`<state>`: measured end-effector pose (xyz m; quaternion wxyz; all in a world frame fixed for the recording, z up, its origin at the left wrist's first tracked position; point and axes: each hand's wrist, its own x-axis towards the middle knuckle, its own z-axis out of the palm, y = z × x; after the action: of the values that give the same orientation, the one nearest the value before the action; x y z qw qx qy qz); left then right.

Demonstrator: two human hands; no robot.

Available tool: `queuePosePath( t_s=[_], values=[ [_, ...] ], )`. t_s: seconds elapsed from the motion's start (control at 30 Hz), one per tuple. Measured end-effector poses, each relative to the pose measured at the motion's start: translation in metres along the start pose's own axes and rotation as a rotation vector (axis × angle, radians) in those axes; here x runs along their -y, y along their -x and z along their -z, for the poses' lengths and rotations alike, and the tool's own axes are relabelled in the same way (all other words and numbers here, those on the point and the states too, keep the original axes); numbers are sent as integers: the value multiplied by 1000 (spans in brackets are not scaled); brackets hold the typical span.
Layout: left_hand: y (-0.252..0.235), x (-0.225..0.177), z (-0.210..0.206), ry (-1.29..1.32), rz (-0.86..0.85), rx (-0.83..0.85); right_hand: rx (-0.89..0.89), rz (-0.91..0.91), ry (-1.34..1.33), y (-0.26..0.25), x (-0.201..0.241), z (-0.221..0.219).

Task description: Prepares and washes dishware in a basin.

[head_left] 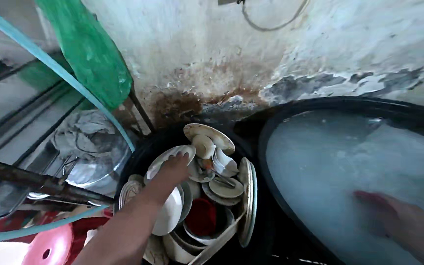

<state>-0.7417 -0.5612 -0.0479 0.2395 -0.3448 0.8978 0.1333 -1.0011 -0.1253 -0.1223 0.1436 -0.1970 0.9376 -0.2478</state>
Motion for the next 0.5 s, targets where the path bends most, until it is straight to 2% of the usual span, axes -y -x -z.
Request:
queuePosePath(
  t_s=[0.07,0.13,0.2,0.27,0.3,0.33,0.37,0.4,0.43,0.5],
  values=[
    [0,1,4,-50,-11,-13,139,-105,-268,8,13,9],
    [2,18,22,-29,19,-55,158,-278,-498,40,78,31],
    [0,47,38,24,63,-192,121,-376,-611,69,133,52],
    [5,60,54,-40,134,-360,133,-341,-633,75,131,59],
    [6,60,59,-81,134,-453,35,-415,-663,77,142,57],
    [8,57,59,-109,76,-543,10,-457,-694,73,142,57],
    [12,49,55,-119,-14,-573,64,-424,-711,69,132,59],
    [14,40,48,-105,-117,-551,103,-363,-722,66,124,62],
    [14,29,39,-89,-192,-483,57,-373,-720,68,138,63],
    [3,16,19,-37,-209,-311,1,-388,-723,71,168,68]
  ],
)
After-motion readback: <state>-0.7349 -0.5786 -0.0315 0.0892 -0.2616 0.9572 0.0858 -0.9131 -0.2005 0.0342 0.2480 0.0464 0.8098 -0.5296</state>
